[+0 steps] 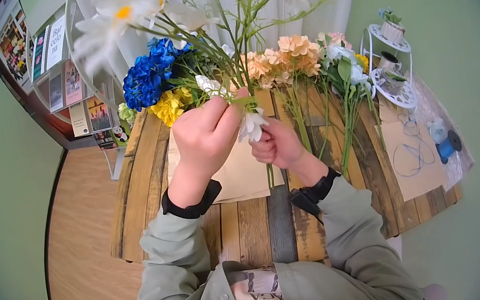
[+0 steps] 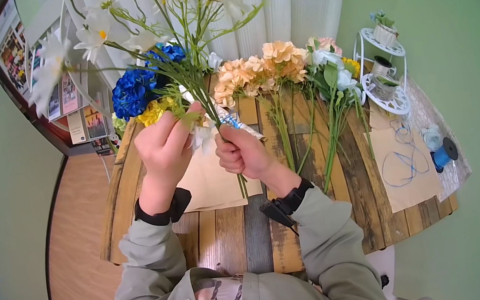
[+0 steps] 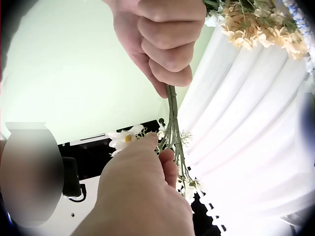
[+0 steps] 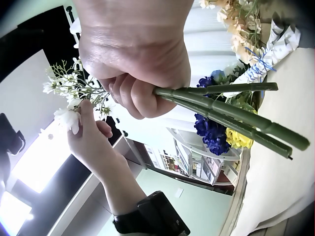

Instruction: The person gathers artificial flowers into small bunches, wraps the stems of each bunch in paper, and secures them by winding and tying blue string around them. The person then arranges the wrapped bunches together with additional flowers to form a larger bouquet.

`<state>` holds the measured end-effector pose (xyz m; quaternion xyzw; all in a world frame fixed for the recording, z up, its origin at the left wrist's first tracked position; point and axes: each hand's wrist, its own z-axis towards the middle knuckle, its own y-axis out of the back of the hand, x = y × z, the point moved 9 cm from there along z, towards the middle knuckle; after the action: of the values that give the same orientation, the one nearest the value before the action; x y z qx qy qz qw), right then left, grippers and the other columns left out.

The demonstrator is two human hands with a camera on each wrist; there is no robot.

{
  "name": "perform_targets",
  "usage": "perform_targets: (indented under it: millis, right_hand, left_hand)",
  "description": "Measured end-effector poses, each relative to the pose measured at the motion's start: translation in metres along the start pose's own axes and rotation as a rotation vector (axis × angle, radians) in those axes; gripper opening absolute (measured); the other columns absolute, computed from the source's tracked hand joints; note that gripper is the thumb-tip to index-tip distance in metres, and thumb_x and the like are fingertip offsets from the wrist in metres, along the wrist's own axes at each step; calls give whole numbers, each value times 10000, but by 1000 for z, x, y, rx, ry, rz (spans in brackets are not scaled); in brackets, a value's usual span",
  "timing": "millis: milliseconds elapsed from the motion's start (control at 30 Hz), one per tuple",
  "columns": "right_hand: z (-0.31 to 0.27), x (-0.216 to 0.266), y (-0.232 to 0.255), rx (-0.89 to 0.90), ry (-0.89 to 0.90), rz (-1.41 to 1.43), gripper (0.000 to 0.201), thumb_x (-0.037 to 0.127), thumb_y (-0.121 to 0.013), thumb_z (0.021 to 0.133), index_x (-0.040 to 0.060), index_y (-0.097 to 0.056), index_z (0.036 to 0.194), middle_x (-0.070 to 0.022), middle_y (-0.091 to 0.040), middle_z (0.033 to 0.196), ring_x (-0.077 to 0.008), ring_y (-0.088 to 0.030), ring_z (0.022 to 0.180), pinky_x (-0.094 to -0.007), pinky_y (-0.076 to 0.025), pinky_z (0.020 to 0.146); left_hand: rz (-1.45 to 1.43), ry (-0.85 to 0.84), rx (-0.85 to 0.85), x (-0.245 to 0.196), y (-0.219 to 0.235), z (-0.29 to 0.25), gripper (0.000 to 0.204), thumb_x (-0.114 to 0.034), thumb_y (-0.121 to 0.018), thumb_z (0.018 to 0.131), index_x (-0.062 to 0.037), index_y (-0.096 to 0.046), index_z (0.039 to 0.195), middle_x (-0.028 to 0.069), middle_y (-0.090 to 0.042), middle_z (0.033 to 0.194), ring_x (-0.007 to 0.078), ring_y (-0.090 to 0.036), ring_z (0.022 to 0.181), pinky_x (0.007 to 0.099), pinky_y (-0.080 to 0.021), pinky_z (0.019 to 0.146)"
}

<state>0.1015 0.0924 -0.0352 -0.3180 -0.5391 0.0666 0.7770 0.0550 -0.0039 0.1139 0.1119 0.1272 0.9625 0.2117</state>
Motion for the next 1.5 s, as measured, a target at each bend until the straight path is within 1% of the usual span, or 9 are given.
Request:
perform_targets:
  millis: [200, 300, 400, 467, 633, 867, 1000, 1133, 1500]
  right_hand:
    - [0, -8, -11, 54, -40, -4, 453, 426, -311, 992, 152, -297, 632, 77, -213, 512, -44, -153, 407, -218, -113, 368]
    - [0, -1, -7, 71, -18, 19, 456, 431, -305, 992, 152, -297, 631, 77, -215, 511, -44, -157, 410, -218, -117, 372]
    - [0, 7, 6, 83, 21, -22, 457, 434, -311, 991, 154, -296, 630, 78, -214, 511, -42, -163, 416, -215, -119, 379]
    - [0, 7, 11, 76, 30, -41, 459, 436, -319, 990, 156, -294, 627, 79, -217, 512, -39, -162, 419, -215, -117, 380]
    - [2, 3, 15, 77, 10, -58, 457, 428, -319, 988, 145, -297, 631, 72, -233, 519, -46, -174, 418, -218, -135, 380]
    - [1, 3, 12, -22, -9, -183, 417, 349, -337, 982, 146, -301, 619, 77, -233, 515, -35, -179, 416, -215, -120, 380]
    - [1, 2, 16, -12, -4, -175, 419, 360, -345, 982, 144, -310, 625, 76, -236, 519, -34, -184, 419, -216, -120, 381]
    - [0, 3, 12, 6, -11, -162, 421, 367, -350, 985, 141, -311, 632, 75, -236, 525, -36, -186, 424, -215, -124, 385]
    - [1, -3, 10, 64, -14, -126, 421, 369, -345, 987, 136, -312, 638, 72, -236, 526, -40, -183, 420, -217, -122, 381]
  left_hand:
    - [159, -78, 76, -2, -9, -1, 238, -67, -683, 638, -96, -668, 874, 2, -418, 635, 144, -452, 465, 265, -355, 412]
    - [-73, 14, 67, 7, -13, -6, 161, -1, -650, 700, -82, -629, 837, 10, -454, 672, 130, -456, 472, 248, -360, 418]
    - [-479, 105, -159, 13, 9, -14, 195, 50, -550, 826, -22, -588, 1002, 68, -510, 757, 107, -478, 499, 234, -376, 456]
    - [-847, 448, -337, 45, 13, -26, 138, 5, -468, 913, -5, -523, 1039, 104, -537, 881, 105, -516, 541, 224, -397, 476]
    - [-1101, 889, -82, 63, -22, -28, 214, -90, -446, 955, 12, -542, 1117, 70, -619, 908, 93, -559, 548, 201, -402, 458]
    - [-1419, 985, 78, 48, -46, -24, 263, -94, -494, 925, 8, -528, 1164, 84, -619, 809, 92, -547, 492, 205, -393, 420]
    - [-1188, 1050, 233, 50, -46, -22, 306, -133, -460, 943, 1, -521, 1211, 92, -607, 779, 95, -524, 458, 213, -396, 412]
    - [-1125, 967, 244, 45, -37, -13, 413, -241, -451, 949, 66, -482, 1224, 81, -582, 728, 105, -474, 422, 221, -358, 392]
    - [-1224, 981, 194, 48, -46, -13, 298, -124, -574, 884, 61, -537, 1115, 86, -620, 774, 78, -485, 430, 198, -347, 389]
